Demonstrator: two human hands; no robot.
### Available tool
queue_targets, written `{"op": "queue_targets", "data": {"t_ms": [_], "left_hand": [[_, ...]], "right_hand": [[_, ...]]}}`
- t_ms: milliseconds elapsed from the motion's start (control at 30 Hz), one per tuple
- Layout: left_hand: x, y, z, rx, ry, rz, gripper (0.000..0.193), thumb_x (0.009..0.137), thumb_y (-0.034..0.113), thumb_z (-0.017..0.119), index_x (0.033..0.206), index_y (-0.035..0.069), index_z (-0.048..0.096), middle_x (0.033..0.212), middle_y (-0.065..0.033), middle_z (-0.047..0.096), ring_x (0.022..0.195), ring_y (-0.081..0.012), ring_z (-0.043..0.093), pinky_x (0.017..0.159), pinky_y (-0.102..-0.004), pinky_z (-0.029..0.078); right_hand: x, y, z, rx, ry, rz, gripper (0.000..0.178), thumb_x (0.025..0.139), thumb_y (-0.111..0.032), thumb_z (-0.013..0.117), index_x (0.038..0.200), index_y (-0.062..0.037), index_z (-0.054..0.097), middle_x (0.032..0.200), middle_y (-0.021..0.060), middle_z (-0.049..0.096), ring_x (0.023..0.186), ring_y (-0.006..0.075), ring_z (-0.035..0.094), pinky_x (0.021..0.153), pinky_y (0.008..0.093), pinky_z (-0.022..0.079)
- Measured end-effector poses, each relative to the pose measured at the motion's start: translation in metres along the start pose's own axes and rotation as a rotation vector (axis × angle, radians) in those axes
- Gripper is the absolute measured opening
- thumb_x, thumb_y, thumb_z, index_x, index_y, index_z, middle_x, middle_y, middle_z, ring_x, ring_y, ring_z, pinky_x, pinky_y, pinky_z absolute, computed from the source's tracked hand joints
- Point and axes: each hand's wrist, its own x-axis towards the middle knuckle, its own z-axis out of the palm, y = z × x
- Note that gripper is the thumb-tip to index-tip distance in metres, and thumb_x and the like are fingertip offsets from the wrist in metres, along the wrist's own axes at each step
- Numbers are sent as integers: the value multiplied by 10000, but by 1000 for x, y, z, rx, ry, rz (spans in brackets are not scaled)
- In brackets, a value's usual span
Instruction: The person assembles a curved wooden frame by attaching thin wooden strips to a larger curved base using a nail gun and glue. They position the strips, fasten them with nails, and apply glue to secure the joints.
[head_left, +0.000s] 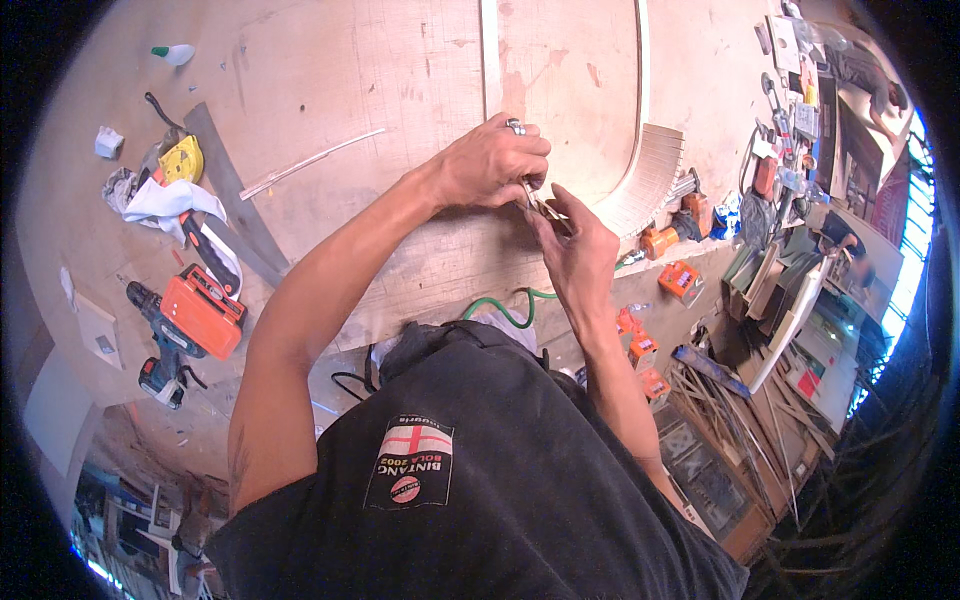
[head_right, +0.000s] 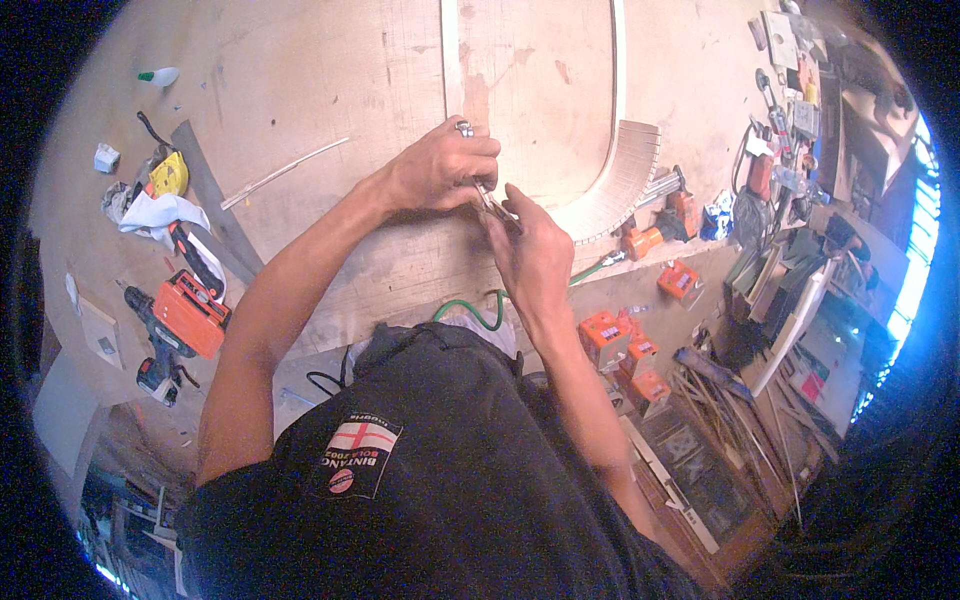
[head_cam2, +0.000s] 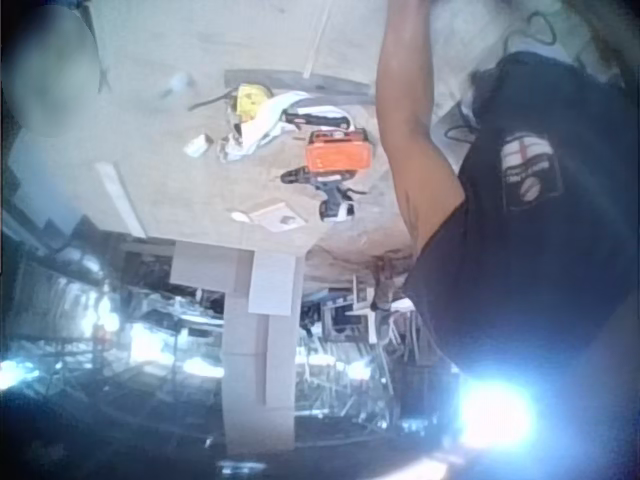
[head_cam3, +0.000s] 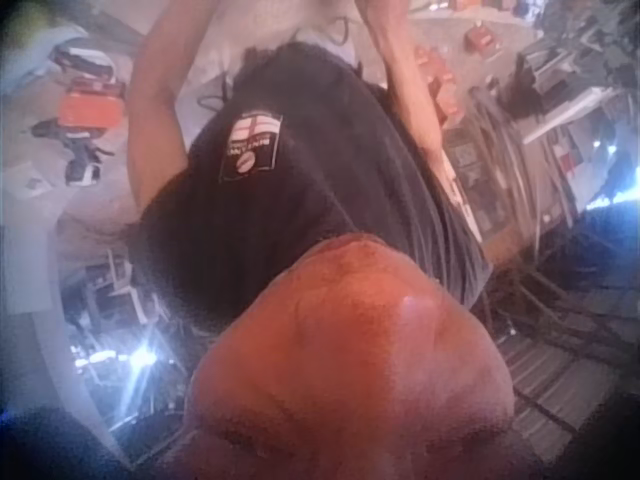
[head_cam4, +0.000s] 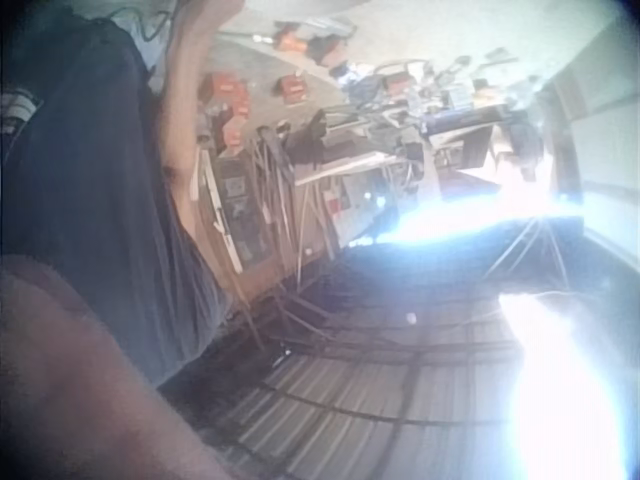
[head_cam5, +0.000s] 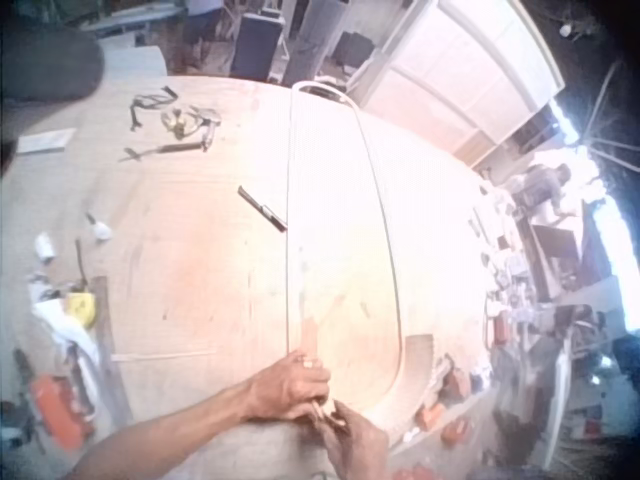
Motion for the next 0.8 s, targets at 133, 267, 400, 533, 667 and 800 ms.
{"op": "queue_targets", "data": {"t_ms": [133,267,400,533,667,800], "left_hand": [[0,2,-1,2,3,-12,243,665,108,834,829,114,654,862,5,571,958,-200,607,920,-414,463],[0,2,0,-10,9,-10,242,663,107,834,825,116,654,868,9,573,960,-196,605,925,-413,459],[-1,2,0,-10,0,-12,239,670,108,830,826,116,649,875,9,573,968,-194,606,924,-412,457],[-1,2,-1,-1,7,-2,244,670,116,827,831,116,644,879,7,571,970,-196,606,923,-413,458],[-2,2,0,1,11,-7,256,665,121,829,839,116,641,879,4,570,973,-199,605,926,-416,459],[-2,1,1,-6,-8,-14,256,667,120,830,846,116,646,879,3,570,982,-203,604,927,-419,462]], "right_hand": [[-2,-4,-4,56,-16,66,157,922,-93,743,1028,23,743,898,215,751,790,316,764,699,377,589],[-4,0,0,53,4,11,120,919,-85,733,984,16,734,857,211,734,752,347,749,678,400,579],[-2,-1,1,2,-7,-13,97,917,-77,735,964,7,730,836,194,731,729,321,743,669,383,574],[-1,2,3,-22,3,-60,96,918,-73,743,968,8,736,823,176,737,711,273,745,671,348,573],[-1,5,7,-56,-1,-78,95,910,-70,746,967,5,735,848,170,735,716,276,738,667,354,567],[2,1,5,-84,-24,-80,97,906,-69,751,972,2,739,886,174,739,723,279,738,671,354,569]]}}
